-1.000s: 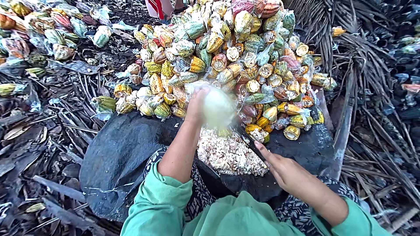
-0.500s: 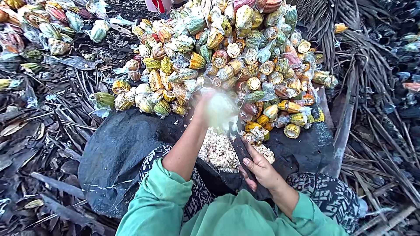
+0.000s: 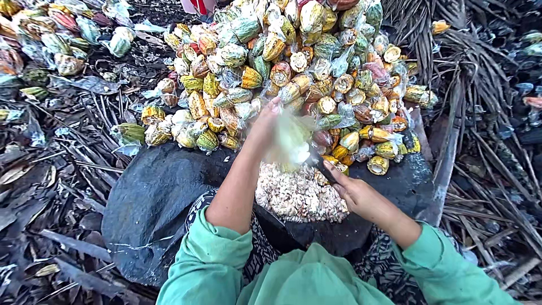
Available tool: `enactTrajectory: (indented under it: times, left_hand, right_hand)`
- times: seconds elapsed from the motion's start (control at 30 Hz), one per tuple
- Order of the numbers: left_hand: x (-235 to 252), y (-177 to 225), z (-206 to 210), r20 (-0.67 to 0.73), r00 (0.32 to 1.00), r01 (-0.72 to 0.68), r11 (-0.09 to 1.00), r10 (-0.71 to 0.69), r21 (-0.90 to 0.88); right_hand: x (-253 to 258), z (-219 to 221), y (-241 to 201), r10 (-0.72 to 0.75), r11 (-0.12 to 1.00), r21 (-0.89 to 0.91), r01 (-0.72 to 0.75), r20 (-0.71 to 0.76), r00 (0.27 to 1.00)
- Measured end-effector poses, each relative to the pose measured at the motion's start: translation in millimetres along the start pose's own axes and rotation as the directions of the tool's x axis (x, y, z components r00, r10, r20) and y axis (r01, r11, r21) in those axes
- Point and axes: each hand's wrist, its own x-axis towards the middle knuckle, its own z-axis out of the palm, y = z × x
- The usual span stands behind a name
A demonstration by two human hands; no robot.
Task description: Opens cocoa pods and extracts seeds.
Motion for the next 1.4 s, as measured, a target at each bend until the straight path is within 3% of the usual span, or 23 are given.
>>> enactTrajectory:
  times: [0.03,0.1,0.17,0.23,0.37,0.53,0.67,0.8,0.87,0.97,1.03,1.13,1.2,1.27,1.33,1.37,1.4]
  left_hand:
    - [-1,-1,-1,-0.023,1.0,0.017,1.0,-0.016,0.018]
    - [-2,-8,2,-0.158,0.986,0.047,0.998,-0.051,-0.029]
    - [0,-14,-1,-0.21,0.975,0.05,0.994,-0.07,-0.097]
    - [-4,-16,-3,-0.199,0.979,0.016,0.985,-0.051,-0.172]
    - [-10,-14,-3,-0.169,0.985,-0.071,0.969,0.031,-0.236]
    - [-9,-20,2,-0.24,0.971,-0.091,0.945,0.013,-0.315]
    - [-3,-20,10,-0.278,0.961,-0.116,0.923,0.01,-0.367]
    - [-2,-28,26,-0.328,0.944,-0.202,0.847,0.035,-0.491]
    - [1,-29,32,-0.337,0.938,-0.264,0.801,0.084,-0.537]
    - [6,-25,34,-0.426,0.903,-0.288,0.806,0.05,-0.517]
    - [7,-28,34,-0.438,0.898,-0.194,0.853,-0.045,-0.485]
    - [6,-33,35,-0.322,0.927,0.019,0.882,-0.191,-0.47]
    - [3,-35,34,-0.273,0.919,0.126,0.871,-0.283,-0.476]
    - [3,-36,32,-0.283,0.907,0.143,0.86,-0.312,-0.49]
    - [6,-36,27,-0.324,0.895,0.105,0.849,-0.308,-0.518]
    - [7,-36,23,-0.344,0.886,0.084,0.837,-0.312,-0.541]
    - [8,-36,19,-0.367,0.875,0.063,0.826,-0.316,-0.56]
  right_hand:
    - [1,-2,-3,-0.001,0.993,-0.117,0.005,0.032,0.999]
    - [7,2,-8,0.04,0.988,-0.15,-0.021,0.128,0.991]
    - [13,12,-3,0.047,0.997,0.044,-0.055,0.175,0.983]
    - [14,28,4,-0.01,0.918,0.394,-0.051,0.151,0.988]
    - [14,67,3,-0.085,0.609,0.792,0.03,0.028,0.996]
    - [15,102,-23,-0.058,0.166,0.984,0.067,-0.058,0.997]
    - [17,116,-55,-0.013,-0.249,0.967,0.055,-0.06,0.998]
    - [16,109,-79,-0.121,-0.703,0.711,-0.003,-0.115,0.986]
    - [18,102,-88,-0.14,-0.761,0.649,-0.01,-0.15,0.979]
    - [24,88,-79,-0.151,-0.749,0.662,-0.035,-0.118,0.982]
    - [26,81,-65,-0.122,-0.712,0.701,-0.043,-0.064,0.99]
    - [31,79,-44,-0.031,-0.51,0.859,-0.031,0.018,0.999]
    - [30,85,-22,-0.004,-0.206,0.978,-0.036,0.036,0.999]
    - [22,85,6,0.007,0.306,0.952,-0.009,0.008,1.0]
    - [6,64,29,0.013,0.772,0.636,-0.002,-0.014,1.0]
    - [-4,51,34,0.027,0.913,0.407,-0.009,-0.038,0.999]
    - [-14,38,37,0.032,0.98,0.197,-0.019,-0.06,0.998]
